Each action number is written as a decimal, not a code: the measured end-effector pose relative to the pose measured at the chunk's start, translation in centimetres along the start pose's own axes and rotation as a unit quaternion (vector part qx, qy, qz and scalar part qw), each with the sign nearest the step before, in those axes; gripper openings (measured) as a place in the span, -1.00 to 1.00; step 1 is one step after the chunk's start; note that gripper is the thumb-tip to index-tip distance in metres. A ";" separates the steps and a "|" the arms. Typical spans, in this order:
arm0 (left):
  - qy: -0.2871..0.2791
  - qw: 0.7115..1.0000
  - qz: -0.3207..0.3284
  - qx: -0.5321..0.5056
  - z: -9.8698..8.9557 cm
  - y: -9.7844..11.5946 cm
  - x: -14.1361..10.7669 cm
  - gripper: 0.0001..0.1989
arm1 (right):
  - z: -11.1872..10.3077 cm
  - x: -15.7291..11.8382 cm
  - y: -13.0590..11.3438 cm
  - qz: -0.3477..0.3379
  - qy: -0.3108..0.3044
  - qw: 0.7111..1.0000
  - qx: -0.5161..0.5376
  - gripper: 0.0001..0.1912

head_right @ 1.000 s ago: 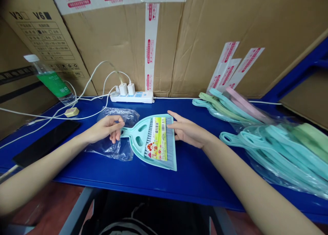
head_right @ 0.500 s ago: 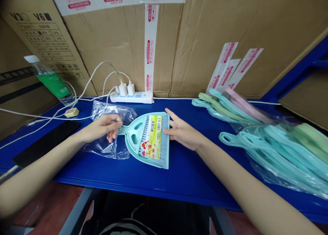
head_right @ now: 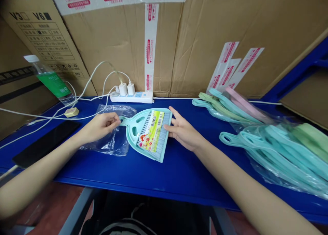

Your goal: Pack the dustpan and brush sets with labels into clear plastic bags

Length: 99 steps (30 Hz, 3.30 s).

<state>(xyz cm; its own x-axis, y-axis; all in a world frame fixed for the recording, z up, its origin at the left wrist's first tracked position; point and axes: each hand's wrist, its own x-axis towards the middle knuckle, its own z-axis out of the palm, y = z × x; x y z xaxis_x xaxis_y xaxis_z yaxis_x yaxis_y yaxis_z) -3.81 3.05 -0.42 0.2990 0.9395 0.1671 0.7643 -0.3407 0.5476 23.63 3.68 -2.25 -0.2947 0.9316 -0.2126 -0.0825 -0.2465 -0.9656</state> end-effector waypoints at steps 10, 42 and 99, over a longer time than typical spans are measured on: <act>-0.077 0.981 -0.014 -0.178 1.0 0.3 0.0 -0.81 | 0.3 0.0 0.8 -0.010 -0.067 0.998 -0.019 0.03; -0.150 0.984 -0.081 -0.046 -2.2 -3.7 1.0 -0.82 | 1.4 0.2 0.4 0.066 0.006 0.996 0.059 -0.16; -0.071 0.960 -0.001 0.272 -1.3 -2.6 0.6 -0.46 | -0.4 1.3 2.5 -0.284 0.003 0.817 -0.503 -0.85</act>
<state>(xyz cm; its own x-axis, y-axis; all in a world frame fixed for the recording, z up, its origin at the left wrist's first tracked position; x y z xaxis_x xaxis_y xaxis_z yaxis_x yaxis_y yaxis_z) -6.40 4.54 -0.70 0.3430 0.9388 0.0320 0.9384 -0.3440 0.0323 23.42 4.43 -5.01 -0.4758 0.8218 0.3136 0.6200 0.5662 -0.5431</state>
